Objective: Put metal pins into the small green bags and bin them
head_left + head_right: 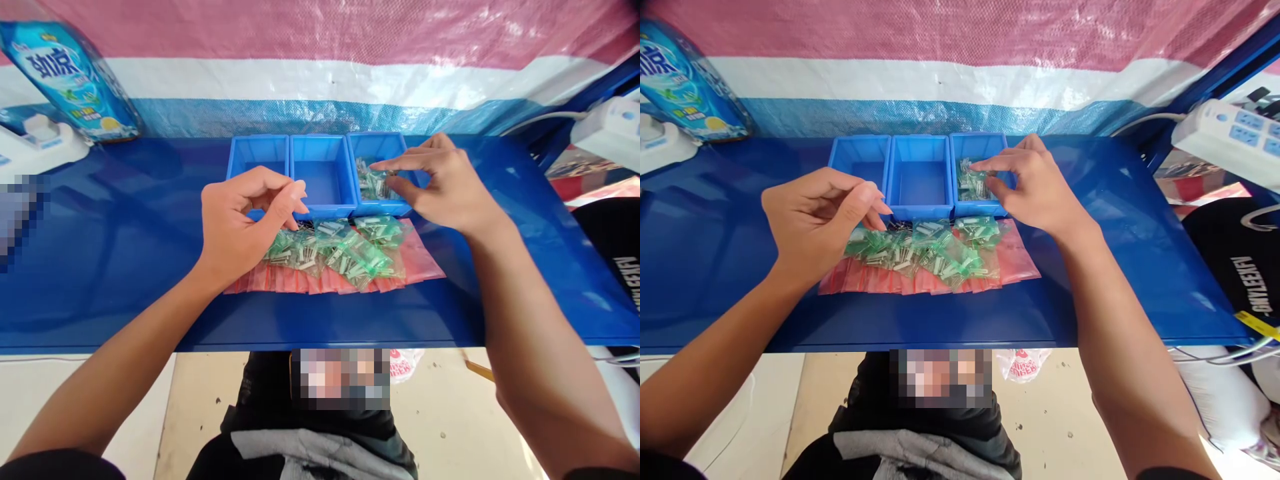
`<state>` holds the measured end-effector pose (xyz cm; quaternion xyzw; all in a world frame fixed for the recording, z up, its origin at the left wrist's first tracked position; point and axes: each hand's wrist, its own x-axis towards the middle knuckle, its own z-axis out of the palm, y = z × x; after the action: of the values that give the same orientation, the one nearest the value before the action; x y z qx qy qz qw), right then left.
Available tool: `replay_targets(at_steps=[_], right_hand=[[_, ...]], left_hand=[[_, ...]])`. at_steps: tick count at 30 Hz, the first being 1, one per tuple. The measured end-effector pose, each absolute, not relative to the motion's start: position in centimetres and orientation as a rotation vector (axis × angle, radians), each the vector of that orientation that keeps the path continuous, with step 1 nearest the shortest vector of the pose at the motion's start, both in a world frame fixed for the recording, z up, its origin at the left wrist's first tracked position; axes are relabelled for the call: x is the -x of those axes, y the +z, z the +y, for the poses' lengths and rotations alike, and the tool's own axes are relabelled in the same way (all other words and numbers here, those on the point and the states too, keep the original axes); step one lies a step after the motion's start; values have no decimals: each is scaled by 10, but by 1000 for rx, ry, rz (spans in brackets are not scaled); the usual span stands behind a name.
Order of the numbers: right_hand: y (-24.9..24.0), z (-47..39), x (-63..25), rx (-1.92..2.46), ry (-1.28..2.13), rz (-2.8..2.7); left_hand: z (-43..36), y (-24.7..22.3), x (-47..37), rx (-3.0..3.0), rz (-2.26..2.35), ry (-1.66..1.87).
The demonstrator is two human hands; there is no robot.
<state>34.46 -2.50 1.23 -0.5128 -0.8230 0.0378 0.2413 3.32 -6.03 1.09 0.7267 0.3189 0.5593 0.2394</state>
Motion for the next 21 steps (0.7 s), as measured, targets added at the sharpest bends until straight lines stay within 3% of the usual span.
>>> replay_targets(at_steps=[9, 21], right_hand=[[7, -20, -345, 1558, -172, -2239], [18, -24, -341, 1400, 311, -1915]], left_hand=[[-61, 11, -33, -2003, 921, 1497], [-60, 11, -32, -2024, 886, 1520]])
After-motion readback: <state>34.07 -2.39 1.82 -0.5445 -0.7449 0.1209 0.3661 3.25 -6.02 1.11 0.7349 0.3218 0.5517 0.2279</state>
